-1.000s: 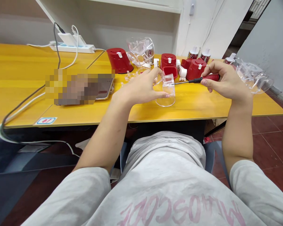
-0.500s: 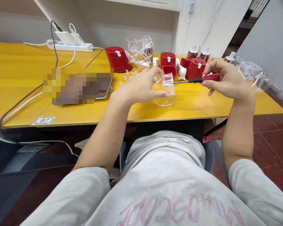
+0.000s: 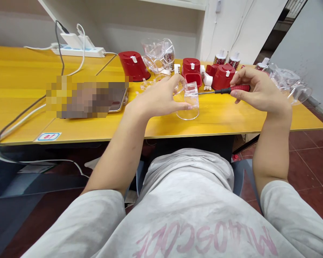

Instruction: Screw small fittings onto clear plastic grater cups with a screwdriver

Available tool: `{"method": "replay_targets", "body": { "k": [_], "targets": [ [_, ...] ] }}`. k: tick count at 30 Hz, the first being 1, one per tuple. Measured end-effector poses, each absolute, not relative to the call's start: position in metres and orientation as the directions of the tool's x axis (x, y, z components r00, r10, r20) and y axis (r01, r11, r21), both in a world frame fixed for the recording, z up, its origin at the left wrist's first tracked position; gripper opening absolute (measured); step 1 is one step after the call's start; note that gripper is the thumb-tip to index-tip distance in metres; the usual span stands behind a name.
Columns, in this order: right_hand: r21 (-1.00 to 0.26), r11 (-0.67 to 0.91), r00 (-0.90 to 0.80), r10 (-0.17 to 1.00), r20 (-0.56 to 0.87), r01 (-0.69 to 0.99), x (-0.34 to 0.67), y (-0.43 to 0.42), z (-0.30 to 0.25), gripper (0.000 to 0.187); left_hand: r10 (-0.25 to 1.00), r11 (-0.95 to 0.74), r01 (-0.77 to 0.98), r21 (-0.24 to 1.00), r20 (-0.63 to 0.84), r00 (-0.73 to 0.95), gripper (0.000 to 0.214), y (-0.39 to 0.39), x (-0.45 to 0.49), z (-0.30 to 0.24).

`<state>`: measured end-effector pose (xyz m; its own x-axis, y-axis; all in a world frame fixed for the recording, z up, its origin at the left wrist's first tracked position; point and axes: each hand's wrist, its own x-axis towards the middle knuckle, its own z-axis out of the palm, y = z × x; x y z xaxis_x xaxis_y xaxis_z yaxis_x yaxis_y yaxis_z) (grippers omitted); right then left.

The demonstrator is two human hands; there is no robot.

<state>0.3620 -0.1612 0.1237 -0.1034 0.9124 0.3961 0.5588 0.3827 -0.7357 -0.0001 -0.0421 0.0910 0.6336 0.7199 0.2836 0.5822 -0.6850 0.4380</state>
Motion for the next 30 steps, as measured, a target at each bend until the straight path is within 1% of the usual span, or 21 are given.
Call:
{"method": "replay_targets", "body": {
  "k": [3,9,15,19,22,25,28,30],
  "targets": [
    [-0.750,0.385,-0.105,0.913,0.393,0.538,0.3625,-0.1616,0.1238,0.050,0.713,-0.692,0.568,0.446,0.298,0.635,0.090,-0.0391,-0.0007,0.0880],
    [-0.687,0.439,-0.133,0.882,0.452,0.579,0.3633,-0.1559,0.1206,0.047,0.719,-0.684,0.573,0.452,0.281,0.636,0.088,-0.0393,-0.0010,0.0889],
    [-0.743,0.350,-0.112,0.929,0.353,0.570,0.3599,-0.1594,0.1214,0.046,0.722,-0.686,0.602,0.409,0.278,0.633,0.086,-0.0419,0.0002,0.0907],
    [-0.747,0.370,-0.114,0.921,0.372,0.552,0.3576,-0.1645,0.1259,0.040,0.730,-0.678,0.609,0.412,0.275,0.626,0.085,-0.0418,0.0000,0.0901],
    [-0.732,0.426,-0.112,0.892,0.438,0.532,0.3594,-0.1627,0.1261,0.047,0.729,-0.677,0.598,0.430,0.274,0.628,0.084,-0.0407,-0.0007,0.0891],
    [-0.736,0.447,-0.103,0.880,0.464,0.509,0.3619,-0.1578,0.1231,0.051,0.719,-0.685,0.582,0.438,0.279,0.636,0.085,-0.0390,-0.0016,0.0883],
    [-0.748,0.436,-0.107,0.888,0.446,0.500,0.3633,-0.1555,0.1201,0.050,0.704,-0.702,0.568,0.430,0.299,0.644,0.085,-0.0367,-0.0024,0.0869],
    [-0.764,0.411,-0.114,0.904,0.412,0.498,0.3635,-0.1567,0.1196,0.053,0.697,-0.710,0.560,0.426,0.313,0.645,0.085,-0.0354,-0.0026,0.0857]
  ]
}}
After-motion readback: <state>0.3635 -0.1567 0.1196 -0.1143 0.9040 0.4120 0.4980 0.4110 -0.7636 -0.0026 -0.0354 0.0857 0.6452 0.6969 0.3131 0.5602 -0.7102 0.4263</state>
